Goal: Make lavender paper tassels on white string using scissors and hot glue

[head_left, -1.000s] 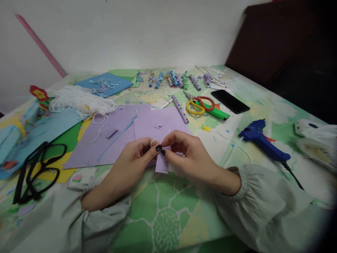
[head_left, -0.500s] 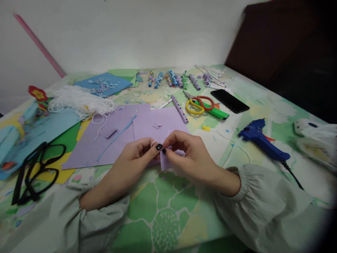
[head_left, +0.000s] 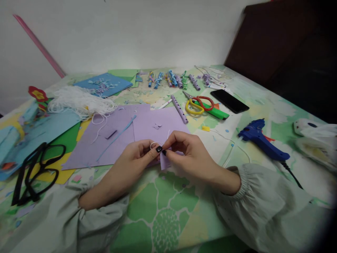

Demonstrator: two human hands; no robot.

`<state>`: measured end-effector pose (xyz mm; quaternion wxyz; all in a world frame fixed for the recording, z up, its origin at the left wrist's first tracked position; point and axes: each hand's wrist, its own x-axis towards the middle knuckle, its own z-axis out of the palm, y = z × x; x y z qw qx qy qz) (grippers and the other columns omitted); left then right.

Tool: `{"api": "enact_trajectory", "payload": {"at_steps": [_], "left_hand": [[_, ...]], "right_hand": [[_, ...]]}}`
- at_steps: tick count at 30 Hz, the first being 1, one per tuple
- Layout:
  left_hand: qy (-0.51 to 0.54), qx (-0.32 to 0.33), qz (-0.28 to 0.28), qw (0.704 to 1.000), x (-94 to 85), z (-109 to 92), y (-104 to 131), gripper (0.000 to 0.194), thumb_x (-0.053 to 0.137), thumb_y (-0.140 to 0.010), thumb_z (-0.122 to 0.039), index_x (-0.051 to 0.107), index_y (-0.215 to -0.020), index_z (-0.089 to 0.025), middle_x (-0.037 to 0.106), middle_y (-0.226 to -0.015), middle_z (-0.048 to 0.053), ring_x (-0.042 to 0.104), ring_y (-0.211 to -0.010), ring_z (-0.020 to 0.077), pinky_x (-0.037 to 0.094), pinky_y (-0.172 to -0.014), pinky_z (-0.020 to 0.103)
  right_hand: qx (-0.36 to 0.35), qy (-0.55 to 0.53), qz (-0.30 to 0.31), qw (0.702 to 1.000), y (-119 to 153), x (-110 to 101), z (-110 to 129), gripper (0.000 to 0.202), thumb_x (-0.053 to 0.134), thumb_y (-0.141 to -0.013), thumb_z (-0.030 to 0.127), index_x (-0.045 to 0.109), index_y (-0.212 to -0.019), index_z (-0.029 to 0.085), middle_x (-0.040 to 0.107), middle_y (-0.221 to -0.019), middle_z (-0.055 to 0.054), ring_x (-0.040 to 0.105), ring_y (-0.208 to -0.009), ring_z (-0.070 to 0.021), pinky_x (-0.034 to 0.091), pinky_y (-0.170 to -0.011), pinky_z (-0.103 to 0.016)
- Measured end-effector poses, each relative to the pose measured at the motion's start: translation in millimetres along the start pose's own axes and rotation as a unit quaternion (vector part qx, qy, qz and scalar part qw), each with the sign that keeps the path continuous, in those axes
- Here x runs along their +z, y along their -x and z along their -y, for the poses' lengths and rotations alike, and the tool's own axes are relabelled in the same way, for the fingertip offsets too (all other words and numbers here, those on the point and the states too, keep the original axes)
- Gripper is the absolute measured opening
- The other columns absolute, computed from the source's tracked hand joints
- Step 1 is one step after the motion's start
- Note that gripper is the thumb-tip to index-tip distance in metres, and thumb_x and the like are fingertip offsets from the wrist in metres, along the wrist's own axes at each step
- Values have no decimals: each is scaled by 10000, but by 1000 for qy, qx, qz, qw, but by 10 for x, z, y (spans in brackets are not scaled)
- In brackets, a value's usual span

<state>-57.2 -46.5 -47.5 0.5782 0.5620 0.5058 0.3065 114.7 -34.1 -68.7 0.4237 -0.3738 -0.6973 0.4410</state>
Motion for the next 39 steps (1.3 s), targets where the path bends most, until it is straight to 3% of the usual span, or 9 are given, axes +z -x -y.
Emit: {"api": "enact_trajectory", "payload": {"at_steps": [8,16,22,28,39], "left_hand": [[-17,2,-6,1000,-16,9,3,214,647,-767,-355,542,-733,-172,524,-653,-37,414,-580,99,311,-511,200],[-32,4,-36,999,21,-53,36,233,648,-764,-391,556,-743,-179,584,-711,-11,487,-628,127,367,-550,221],[-35,29,-35,998,-12,12,23,187,638,-801,-356,602,-806,-173,598,-755,-12,516,-688,130,401,-611,230],[-42,61,-37,997,-5,36,-1,209,634,-816,-379,602,-816,-173,574,-781,-10,527,-774,151,419,-688,246],[-59,63,-17,996,17,-46,12,268,619,-798,-434,581,-739,-175,517,-671,-32,448,-617,124,358,-554,232]], "right_hand": [[34,-34,27,999,-7,16,60,134,566,-764,123,608,-884,166,633,-846,-4,583,-713,-107,492,-649,-242],[67,-81,22,994,-37,3,42,101,584,-740,139,623,-833,151,625,-785,-3,552,-669,-100,451,-599,-236],[91,-99,23,991,-44,0,60,100,572,-717,133,606,-810,146,605,-763,0,537,-649,-96,428,-580,-227],[66,-69,12,995,-33,-3,30,76,562,-727,134,596,-793,152,599,-724,4,512,-610,-96,407,-561,-230],[-10,15,-5,1000,3,2,62,127,526,-754,82,602,-776,181,610,-716,23,561,-666,-107,447,-633,-236]]}}
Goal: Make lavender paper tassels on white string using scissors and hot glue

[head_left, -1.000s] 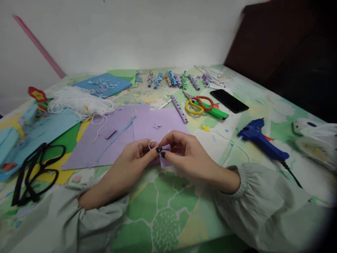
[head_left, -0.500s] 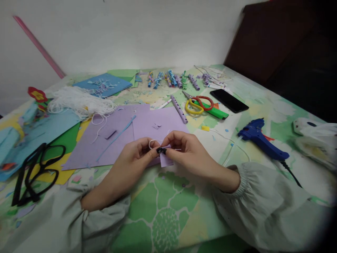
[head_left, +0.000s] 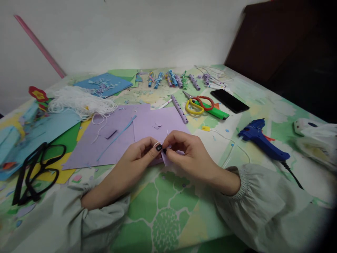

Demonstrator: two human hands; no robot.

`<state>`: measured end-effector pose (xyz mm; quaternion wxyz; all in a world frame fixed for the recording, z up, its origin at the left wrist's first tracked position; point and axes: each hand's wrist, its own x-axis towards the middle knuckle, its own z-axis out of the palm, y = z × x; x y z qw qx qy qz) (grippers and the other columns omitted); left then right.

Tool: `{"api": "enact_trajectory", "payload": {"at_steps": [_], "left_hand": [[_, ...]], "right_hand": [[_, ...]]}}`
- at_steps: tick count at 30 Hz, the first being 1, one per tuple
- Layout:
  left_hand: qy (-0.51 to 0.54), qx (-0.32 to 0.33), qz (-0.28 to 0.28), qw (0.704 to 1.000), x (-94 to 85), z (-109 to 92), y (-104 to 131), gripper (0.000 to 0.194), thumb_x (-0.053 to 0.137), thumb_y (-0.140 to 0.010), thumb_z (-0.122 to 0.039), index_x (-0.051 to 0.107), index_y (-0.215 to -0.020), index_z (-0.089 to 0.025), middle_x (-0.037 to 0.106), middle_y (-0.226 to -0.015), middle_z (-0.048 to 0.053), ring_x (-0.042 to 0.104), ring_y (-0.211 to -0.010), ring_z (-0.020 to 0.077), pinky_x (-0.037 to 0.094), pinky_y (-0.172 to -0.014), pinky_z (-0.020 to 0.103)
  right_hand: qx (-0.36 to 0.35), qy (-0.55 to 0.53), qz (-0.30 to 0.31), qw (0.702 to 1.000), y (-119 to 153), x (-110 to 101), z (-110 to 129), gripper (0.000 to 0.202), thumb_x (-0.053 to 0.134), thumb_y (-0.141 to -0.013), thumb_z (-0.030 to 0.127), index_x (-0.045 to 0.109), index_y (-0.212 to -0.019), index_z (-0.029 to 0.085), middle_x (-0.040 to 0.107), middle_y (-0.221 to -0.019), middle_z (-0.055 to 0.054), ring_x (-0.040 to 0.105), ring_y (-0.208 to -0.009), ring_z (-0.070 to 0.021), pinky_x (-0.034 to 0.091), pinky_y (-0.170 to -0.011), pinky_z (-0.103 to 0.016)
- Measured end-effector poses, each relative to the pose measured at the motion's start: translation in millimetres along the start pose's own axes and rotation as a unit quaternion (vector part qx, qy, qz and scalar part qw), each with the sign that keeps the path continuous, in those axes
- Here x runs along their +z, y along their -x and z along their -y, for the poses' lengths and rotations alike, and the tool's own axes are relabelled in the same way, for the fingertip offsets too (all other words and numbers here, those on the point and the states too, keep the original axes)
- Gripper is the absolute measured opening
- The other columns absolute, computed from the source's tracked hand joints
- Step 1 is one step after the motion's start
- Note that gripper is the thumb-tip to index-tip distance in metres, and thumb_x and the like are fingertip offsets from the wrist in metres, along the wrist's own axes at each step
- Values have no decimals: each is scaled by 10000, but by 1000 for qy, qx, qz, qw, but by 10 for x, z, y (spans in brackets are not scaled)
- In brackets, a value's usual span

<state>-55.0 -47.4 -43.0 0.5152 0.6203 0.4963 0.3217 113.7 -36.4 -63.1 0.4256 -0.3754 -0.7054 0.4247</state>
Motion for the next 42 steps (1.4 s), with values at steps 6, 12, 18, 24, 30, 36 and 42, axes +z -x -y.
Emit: {"api": "enact_trajectory", "payload": {"at_steps": [6,12,18,24,30,36,42], "left_hand": [[18,-28,19,999,12,10,-4,257,632,-778,-420,560,-727,-179,483,-651,-39,400,-584,115,322,-517,224],[28,-65,33,997,9,24,11,252,604,-798,-426,543,-785,-182,492,-711,-27,427,-639,126,351,-553,229],[-21,-42,18,999,15,18,0,288,559,-828,-468,530,-780,-186,466,-682,-38,416,-620,128,350,-556,244],[-40,-27,10,999,9,6,7,265,534,-840,-450,534,-775,-194,471,-673,-39,416,-610,130,347,-546,246],[-1,-28,-4,1000,8,4,6,258,610,-789,-436,564,-790,-182,543,-731,-16,484,-673,142,384,-584,243],[29,-8,-9,1000,2,10,12,225,581,-835,-391,583,-777,-174,514,-694,-30,456,-634,116,360,-566,224],[31,6,2,1000,-11,80,-2,215,600,-829,-388,567,-849,-177,548,-777,-12,486,-713,133,396,-628,242]], "right_hand": [[-5,0,-1,1000,-2,10,-15,124,531,-751,90,603,-784,186,617,-738,22,569,-682,-108,460,-643,-234],[4,-6,8,1000,-7,7,-16,145,523,-734,67,590,-800,177,609,-764,17,556,-689,-105,446,-632,-231],[17,-31,30,999,10,16,-29,206,536,-749,81,571,-918,192,629,-871,2,566,-734,-112,449,-661,-244],[64,-107,35,992,-24,17,-40,133,588,-762,151,605,-892,169,629,-822,-9,555,-683,-108,449,-617,-242],[86,-150,32,984,-55,2,-63,123,588,-721,133,617,-839,153,634,-784,-10,570,-683,-113,453,-626,-252],[84,-155,32,984,-52,-13,-52,140,552,-707,108,619,-819,159,641,-778,-7,587,-696,-117,462,-650,-260],[92,-189,39,977,-55,-8,-47,140,564,-687,96,621,-801,154,634,-764,7,567,-667,-100,432,-622,-237]]}}
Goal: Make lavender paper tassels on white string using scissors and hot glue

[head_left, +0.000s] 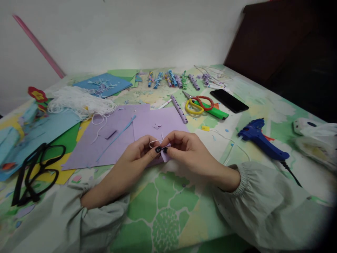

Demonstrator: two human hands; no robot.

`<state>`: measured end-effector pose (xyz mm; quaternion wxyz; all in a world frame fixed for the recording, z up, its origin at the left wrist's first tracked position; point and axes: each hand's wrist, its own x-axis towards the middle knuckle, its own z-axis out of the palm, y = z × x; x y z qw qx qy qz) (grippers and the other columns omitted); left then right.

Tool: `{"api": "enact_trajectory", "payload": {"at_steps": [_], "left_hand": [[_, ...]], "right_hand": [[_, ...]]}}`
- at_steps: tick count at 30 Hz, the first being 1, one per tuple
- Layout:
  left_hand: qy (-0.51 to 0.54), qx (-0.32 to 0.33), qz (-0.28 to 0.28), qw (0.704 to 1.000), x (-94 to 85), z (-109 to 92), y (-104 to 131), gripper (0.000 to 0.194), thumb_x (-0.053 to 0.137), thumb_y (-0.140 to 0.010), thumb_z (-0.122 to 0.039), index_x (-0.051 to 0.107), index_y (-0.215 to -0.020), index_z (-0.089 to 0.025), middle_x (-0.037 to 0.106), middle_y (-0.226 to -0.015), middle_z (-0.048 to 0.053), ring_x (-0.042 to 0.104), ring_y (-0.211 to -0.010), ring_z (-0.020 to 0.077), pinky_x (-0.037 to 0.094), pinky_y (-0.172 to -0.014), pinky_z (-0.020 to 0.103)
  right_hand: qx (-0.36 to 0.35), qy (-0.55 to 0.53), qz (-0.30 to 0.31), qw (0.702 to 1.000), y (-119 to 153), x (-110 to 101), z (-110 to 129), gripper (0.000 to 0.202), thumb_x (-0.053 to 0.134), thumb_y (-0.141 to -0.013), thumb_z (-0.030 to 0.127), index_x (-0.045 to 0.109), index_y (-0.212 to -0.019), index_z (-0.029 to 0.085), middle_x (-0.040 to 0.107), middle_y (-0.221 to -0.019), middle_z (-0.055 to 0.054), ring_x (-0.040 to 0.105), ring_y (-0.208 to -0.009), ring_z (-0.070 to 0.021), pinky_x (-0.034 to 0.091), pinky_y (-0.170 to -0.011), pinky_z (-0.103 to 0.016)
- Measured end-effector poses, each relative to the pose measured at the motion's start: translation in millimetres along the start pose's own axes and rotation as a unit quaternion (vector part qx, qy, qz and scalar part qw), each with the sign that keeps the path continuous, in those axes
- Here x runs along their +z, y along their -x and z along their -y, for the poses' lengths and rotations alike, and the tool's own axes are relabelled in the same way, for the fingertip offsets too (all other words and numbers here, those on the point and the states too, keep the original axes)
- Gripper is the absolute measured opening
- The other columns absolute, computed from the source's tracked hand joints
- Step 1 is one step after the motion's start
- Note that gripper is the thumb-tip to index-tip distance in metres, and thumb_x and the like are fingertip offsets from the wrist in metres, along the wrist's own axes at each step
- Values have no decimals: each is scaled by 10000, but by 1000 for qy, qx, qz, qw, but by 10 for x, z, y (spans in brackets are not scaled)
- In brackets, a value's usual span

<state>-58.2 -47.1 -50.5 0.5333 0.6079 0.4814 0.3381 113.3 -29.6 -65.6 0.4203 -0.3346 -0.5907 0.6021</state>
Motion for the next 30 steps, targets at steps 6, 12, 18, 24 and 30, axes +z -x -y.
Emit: {"api": "enact_trajectory", "payload": {"at_steps": [6,12,18,24,30], "left_hand": [[-78,18,-12,997,-6,-11,1,211,534,-859,-386,563,-824,-180,543,-749,-13,486,-699,145,390,-618,264],[-114,39,-13,993,0,-6,-3,174,510,-870,-353,554,-863,-185,536,-751,-20,498,-692,143,396,-612,270],[-178,91,-23,980,-32,44,13,159,502,-894,-331,579,-912,-193,596,-824,0,545,-746,154,407,-635,280],[-305,128,-68,941,-31,14,29,112,528,-869,-263,604,-832,-189,613,-711,-24,517,-613,122,372,-572,253],[-287,97,-54,951,-39,15,25,121,535,-849,-283,617,-844,-194,653,-756,-6,571,-661,139,409,-587,252]], "right_hand": [[13,0,-1,1000,-7,0,-5,149,554,-682,102,615,-808,154,621,-753,9,547,-651,-99,408,-602,-233],[3,11,-6,1000,-9,-4,-4,141,554,-682,111,611,-805,150,611,-751,3,535,-652,-107,403,-607,-249],[-6,6,-5,1000,-5,-15,-5,126,565,-676,112,616,-780,162,621,-757,6,553,-666,-109,414,-616,-246],[17,33,-6,999,12,-7,14,111,587,-694,157,616,-801,151,620,-753,-12,552,-653,-123,422,-620,-269],[18,40,0,999,3,-2,-24,86,608,-726,205,607,-796,155,636,-770,-30,575,-681,-142,451,-649,-293]]}}
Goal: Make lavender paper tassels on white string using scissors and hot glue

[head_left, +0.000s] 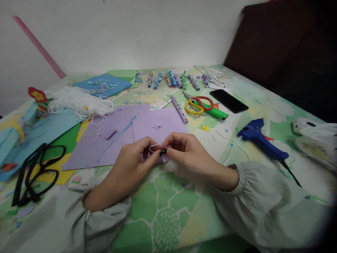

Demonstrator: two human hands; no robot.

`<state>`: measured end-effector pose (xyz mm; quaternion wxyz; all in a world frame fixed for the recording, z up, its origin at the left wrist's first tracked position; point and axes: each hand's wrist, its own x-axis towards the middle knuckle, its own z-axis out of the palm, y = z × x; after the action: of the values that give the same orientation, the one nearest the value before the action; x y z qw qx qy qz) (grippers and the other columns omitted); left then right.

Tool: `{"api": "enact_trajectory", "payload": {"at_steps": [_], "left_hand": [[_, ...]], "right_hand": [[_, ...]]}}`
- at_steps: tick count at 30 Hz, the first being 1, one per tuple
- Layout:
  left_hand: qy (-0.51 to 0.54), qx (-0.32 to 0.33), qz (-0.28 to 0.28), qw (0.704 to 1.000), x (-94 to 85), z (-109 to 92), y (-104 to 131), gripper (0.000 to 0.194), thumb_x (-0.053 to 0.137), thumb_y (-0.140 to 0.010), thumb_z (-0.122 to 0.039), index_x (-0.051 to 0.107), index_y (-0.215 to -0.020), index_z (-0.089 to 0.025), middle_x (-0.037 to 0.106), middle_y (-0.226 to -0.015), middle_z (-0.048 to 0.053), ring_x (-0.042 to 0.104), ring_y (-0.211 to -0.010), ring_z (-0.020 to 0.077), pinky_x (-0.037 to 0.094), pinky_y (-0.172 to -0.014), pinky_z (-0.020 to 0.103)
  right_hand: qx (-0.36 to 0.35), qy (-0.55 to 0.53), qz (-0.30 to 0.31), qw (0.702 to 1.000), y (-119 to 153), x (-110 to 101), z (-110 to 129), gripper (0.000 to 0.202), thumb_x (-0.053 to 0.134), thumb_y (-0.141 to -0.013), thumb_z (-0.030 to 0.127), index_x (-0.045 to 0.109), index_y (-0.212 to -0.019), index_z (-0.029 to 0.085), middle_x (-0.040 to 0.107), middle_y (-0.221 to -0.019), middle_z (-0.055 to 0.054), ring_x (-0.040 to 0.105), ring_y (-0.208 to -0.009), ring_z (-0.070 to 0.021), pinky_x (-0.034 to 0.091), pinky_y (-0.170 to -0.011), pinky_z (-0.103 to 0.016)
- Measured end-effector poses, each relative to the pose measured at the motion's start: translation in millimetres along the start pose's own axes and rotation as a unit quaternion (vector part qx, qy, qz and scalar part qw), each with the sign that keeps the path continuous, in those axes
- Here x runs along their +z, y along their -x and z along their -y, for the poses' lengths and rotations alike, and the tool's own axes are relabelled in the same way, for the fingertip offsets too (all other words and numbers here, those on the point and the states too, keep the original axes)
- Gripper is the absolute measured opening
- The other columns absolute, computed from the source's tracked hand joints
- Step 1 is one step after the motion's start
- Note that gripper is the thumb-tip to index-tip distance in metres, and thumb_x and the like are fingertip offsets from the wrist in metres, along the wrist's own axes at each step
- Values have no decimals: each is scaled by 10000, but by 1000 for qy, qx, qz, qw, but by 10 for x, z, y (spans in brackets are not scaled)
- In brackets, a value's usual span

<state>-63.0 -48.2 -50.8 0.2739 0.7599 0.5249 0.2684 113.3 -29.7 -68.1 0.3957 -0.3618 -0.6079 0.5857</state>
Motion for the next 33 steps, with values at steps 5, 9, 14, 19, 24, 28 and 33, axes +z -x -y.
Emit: {"api": "enact_trajectory", "payload": {"at_steps": [5,9,14,19,24,28,33], "left_hand": [[40,-14,23,999,-14,39,-13,136,545,-849,-309,624,-854,-198,672,-787,4,604,-711,159,438,-625,271],[54,-12,25,998,-23,40,-21,132,566,-844,-303,644,-883,-203,690,-804,0,619,-730,161,453,-645,274],[40,-14,0,999,-31,-24,-13,157,592,-831,-294,718,-883,-214,747,-821,-4,650,-727,159,479,-657,264],[24,-14,-27,999,-35,-80,1,159,610,-813,-286,752,-849,-223,772,-809,0,673,-707,169,495,-647,269],[-19,17,-58,998,-26,-70,4,109,637,-776,-278,734,-788,-229,751,-722,-12,638,-616,154,481,-594,268],[-44,36,-82,995,-17,-62,19,75,646,-762,-271,714,-755,-238,730,-676,-25,607,-581,141,462,-572,264],[-59,59,-94,992,0,-39,50,60,648,-777,-268,701,-762,-245,736,-705,-22,633,-607,148,461,-589,276]], "right_hand": [[-13,14,0,1000,-7,0,-29,76,588,-737,167,615,-807,155,649,-795,-35,589,-714,-145,459,-672,-293],[-16,52,-3,998,1,-3,-30,83,553,-761,139,616,-810,163,651,-793,-28,591,-718,-140,464,-668,-284],[-47,82,-18,995,-5,-14,-38,125,533,-773,126,595,-870,175,638,-830,-17,583,-735,-132,452,-657,-267],[-51,88,-18,995,-1,-14,-45,118,548,-783,144,568,-891,187,618,-831,-11,578,-727,-131,447,-648,-266],[-32,58,-18,998,0,-5,-30,131,568,-767,119,567,-880,186,619,-829,-14,590,-743,-138,466,-675,-280],[-8,3,-6,1000,-6,-4,-4,153,583,-748,85,564,-872,172,617,-834,-17,596,-743,-135,480,-682,-284],[19,-11,5,1000,-6,-13,10,172,586,-751,63,569,-885,169,627,-829,-12,609,-754,-131,489,-706,-279]]}}
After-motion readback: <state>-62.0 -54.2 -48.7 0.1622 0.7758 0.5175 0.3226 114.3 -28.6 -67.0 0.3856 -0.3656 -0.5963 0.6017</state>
